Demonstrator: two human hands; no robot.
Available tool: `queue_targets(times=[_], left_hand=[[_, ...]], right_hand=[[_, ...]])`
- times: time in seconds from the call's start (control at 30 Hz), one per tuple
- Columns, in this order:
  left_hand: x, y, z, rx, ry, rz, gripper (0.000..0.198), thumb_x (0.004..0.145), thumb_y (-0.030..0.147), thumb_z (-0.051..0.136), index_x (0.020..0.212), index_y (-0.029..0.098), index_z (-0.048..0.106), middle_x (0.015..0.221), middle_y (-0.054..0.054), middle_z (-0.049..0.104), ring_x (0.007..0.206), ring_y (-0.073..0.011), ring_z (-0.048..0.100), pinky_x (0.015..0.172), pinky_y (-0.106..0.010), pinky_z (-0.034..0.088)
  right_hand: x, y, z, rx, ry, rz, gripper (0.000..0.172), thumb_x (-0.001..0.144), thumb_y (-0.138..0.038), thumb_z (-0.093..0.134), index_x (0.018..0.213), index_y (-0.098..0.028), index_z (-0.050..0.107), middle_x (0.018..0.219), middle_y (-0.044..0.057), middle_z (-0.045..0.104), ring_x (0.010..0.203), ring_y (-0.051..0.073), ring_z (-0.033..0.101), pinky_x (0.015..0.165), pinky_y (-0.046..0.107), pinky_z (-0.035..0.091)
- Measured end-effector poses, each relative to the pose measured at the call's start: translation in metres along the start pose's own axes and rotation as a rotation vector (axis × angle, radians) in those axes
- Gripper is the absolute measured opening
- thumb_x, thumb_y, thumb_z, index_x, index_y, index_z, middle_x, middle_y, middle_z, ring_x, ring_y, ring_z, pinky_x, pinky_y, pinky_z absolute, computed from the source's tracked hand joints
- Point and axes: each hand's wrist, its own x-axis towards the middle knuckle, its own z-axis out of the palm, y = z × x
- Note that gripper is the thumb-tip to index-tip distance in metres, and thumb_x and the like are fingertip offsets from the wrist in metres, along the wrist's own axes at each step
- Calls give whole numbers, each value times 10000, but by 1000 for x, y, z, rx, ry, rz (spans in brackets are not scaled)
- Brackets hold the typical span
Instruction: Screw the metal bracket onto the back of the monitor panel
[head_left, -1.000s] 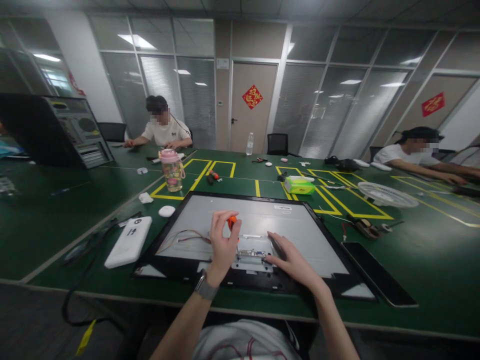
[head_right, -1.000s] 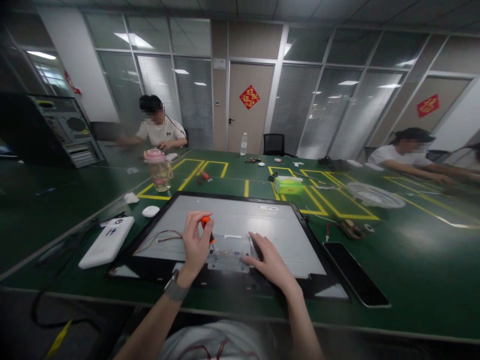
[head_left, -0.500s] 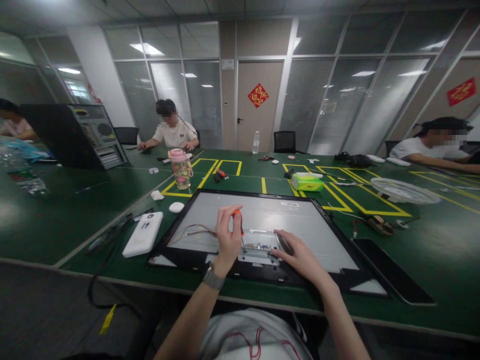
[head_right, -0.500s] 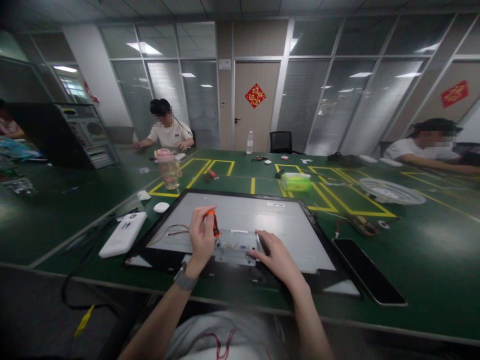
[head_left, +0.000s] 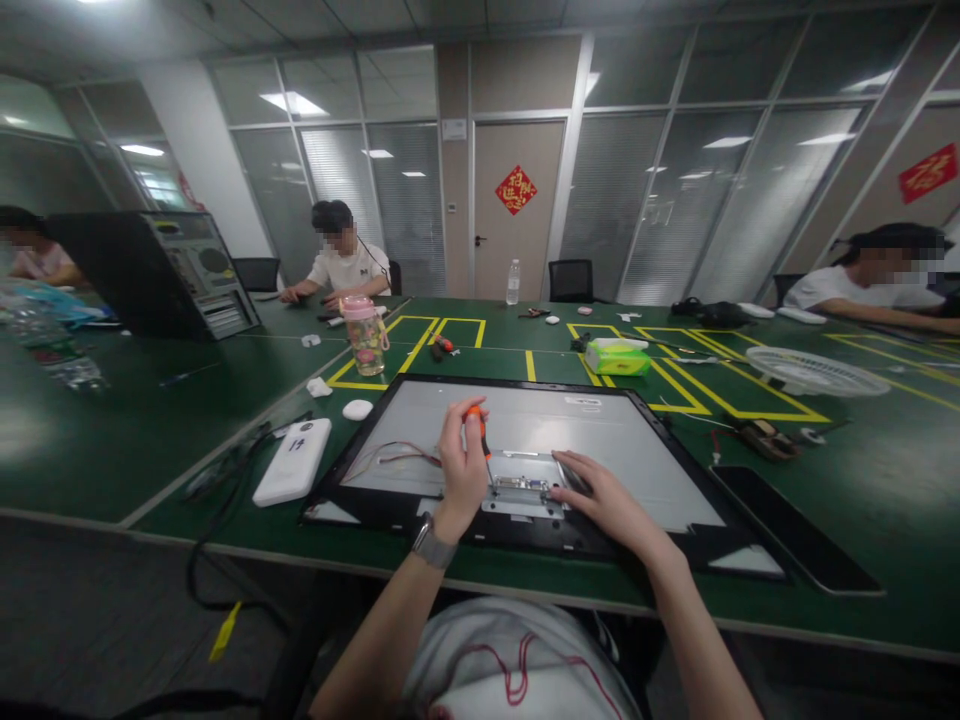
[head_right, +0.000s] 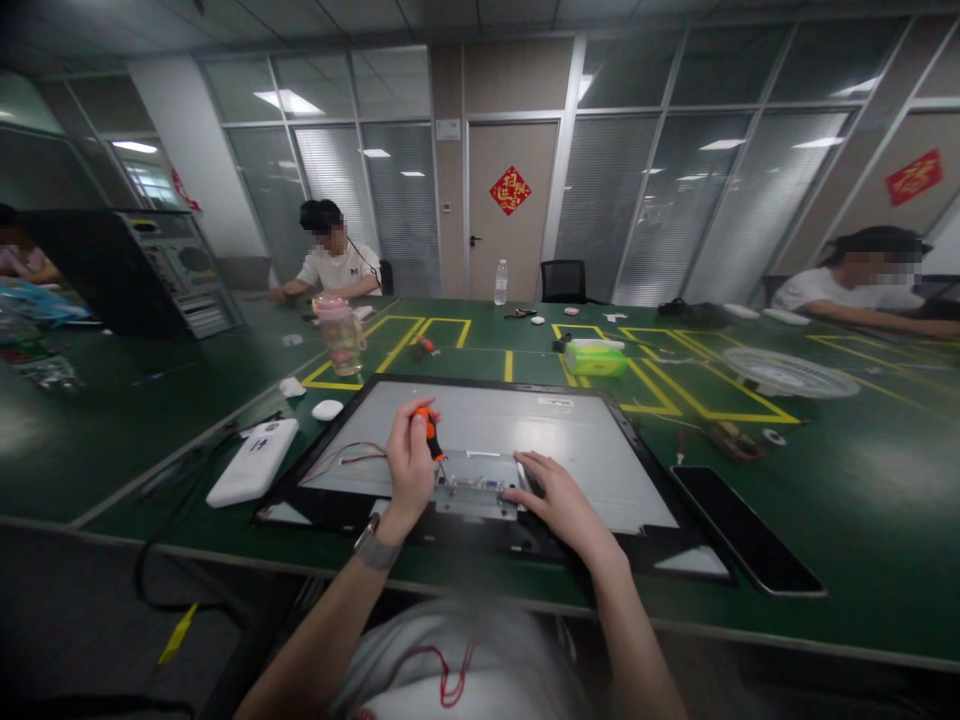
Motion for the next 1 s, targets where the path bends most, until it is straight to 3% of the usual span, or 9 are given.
queue_targets(times=[0.23, 0.43, 0.67, 0.83, 1.0], left_hand=[[-1, 4, -1, -51, -82, 55, 273, 961, 273, 420, 1107, 204, 641, 966, -63, 633, 891, -163, 596, 801, -288, 464], [2, 5, 2, -31, 12, 44, 142, 862, 265, 607, 965, 198, 680, 926, -42, 565, 833, -139, 561, 756, -255, 465], [0, 4, 0, -111, -58, -23, 295, 967, 281, 399, 1071, 207, 665, 1026, -68, 646, 973, -175, 605, 870, -299, 457], [-1, 5, 0, -85, -83, -18, 272, 956, 291, 435, 1085, 208, 659, 996, -68, 651, 927, -173, 613, 829, -293, 467], [2, 8, 3, -46, -41, 38, 159, 874, 272, 592, 994, 202, 670, 963, -59, 574, 906, -162, 571, 812, -273, 467]], right_hand=[[-2, -7, -2, 12, 4, -17, 569, 853, -518, 591, 1336, -223, 533, 1367, 107, 546, 1271, 284, 484, 1099, 454, 352], [-3, -8, -2, 5, 2, -23, 563, 860, -522, 580, 1333, -222, 525, 1353, 104, 553, 1260, 280, 489, 1091, 438, 364], [-4, -8, -2, -19, 0, -7, 556, 871, -516, 566, 1338, -219, 515, 1367, 103, 541, 1272, 277, 478, 1100, 438, 351], [-4, -9, -2, -12, -6, -5, 568, 870, -522, 569, 1346, -218, 503, 1371, 102, 536, 1278, 271, 472, 1103, 434, 349], [-4, -11, -4, -2, -1, -12, 565, 859, -525, 579, 1336, -231, 513, 1357, 103, 551, 1265, 277, 488, 1094, 447, 360]])
